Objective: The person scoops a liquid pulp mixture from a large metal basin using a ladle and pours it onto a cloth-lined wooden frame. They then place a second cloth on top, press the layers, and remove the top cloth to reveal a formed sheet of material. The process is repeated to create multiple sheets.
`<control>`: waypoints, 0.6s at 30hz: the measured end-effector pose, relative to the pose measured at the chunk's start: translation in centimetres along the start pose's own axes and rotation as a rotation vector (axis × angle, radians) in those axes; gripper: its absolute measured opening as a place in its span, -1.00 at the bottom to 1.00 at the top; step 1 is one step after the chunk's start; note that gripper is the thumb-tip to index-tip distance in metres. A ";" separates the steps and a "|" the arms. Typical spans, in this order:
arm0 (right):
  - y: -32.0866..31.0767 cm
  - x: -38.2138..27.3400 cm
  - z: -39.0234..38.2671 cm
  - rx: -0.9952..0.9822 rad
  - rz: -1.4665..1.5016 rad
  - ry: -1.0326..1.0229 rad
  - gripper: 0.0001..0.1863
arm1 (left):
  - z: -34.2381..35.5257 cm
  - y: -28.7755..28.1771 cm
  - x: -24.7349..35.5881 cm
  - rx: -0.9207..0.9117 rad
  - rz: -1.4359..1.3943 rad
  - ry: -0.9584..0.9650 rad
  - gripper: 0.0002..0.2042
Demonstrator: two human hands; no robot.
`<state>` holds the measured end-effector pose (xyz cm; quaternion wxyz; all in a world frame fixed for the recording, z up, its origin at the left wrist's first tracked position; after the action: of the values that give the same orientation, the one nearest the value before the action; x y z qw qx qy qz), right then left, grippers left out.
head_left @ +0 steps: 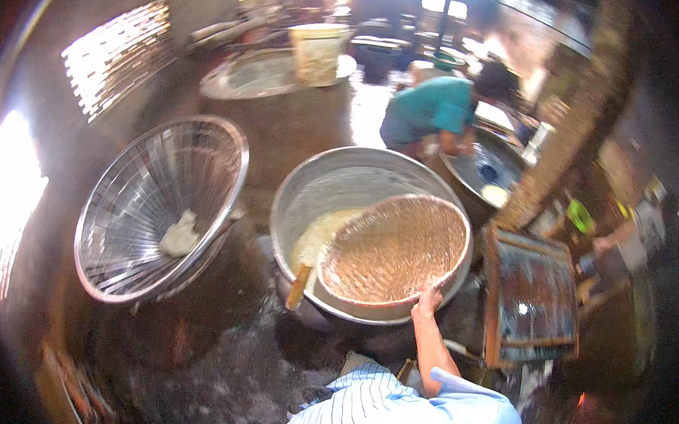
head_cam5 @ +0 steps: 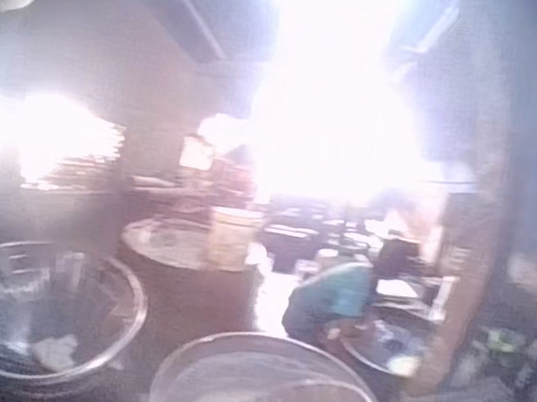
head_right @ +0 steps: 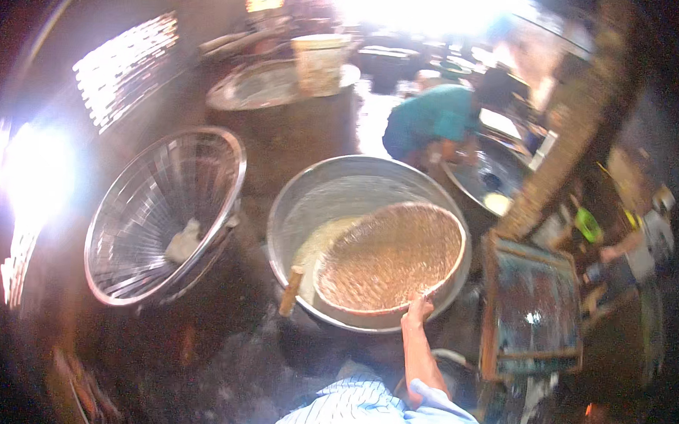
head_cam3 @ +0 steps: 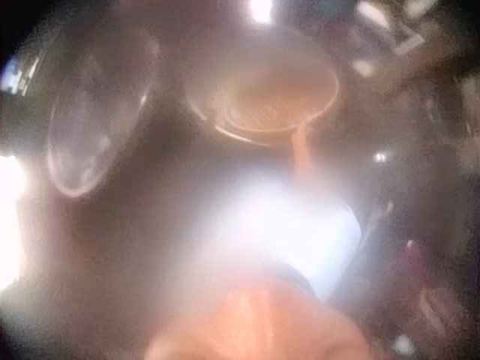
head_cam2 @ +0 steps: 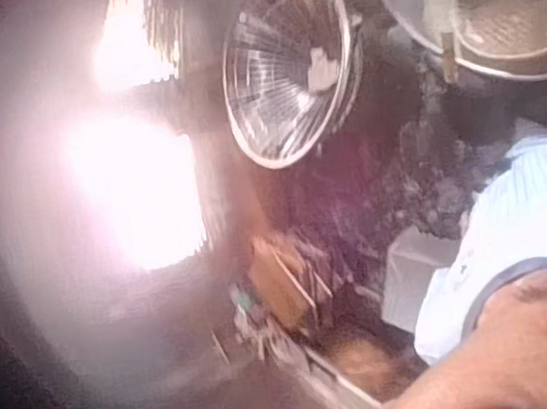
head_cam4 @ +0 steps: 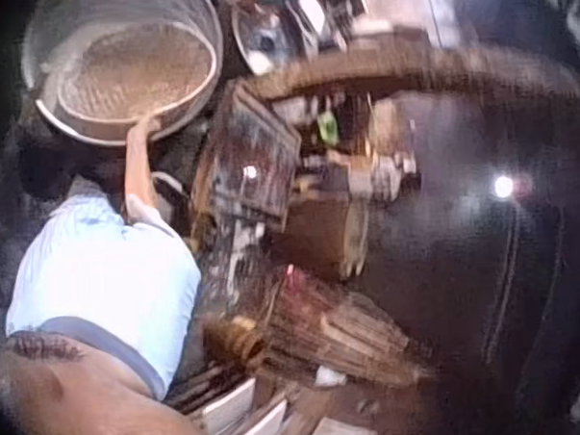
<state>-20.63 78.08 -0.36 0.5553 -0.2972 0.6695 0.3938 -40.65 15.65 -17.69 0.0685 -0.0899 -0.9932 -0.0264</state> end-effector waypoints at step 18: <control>-26.4 -21.5 4.7 0.595 0.645 -0.289 -0.89 | -0.9 6.4 22.6 -0.127 0.413 0.380 -0.73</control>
<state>8.26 67.71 15.09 0.5533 0.1566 0.7274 0.3743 -61.41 25.88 -13.40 0.2518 -0.2878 -0.9195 -0.0905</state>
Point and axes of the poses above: each hand's wrist, its own z-axis towards the middle knuckle, its own y-axis out of the palm, x = y × z, the point moved 5 cm from there along z, towards the middle knuckle, and after that the axes turned 14 degrees about -y, right-handed, at the moved point
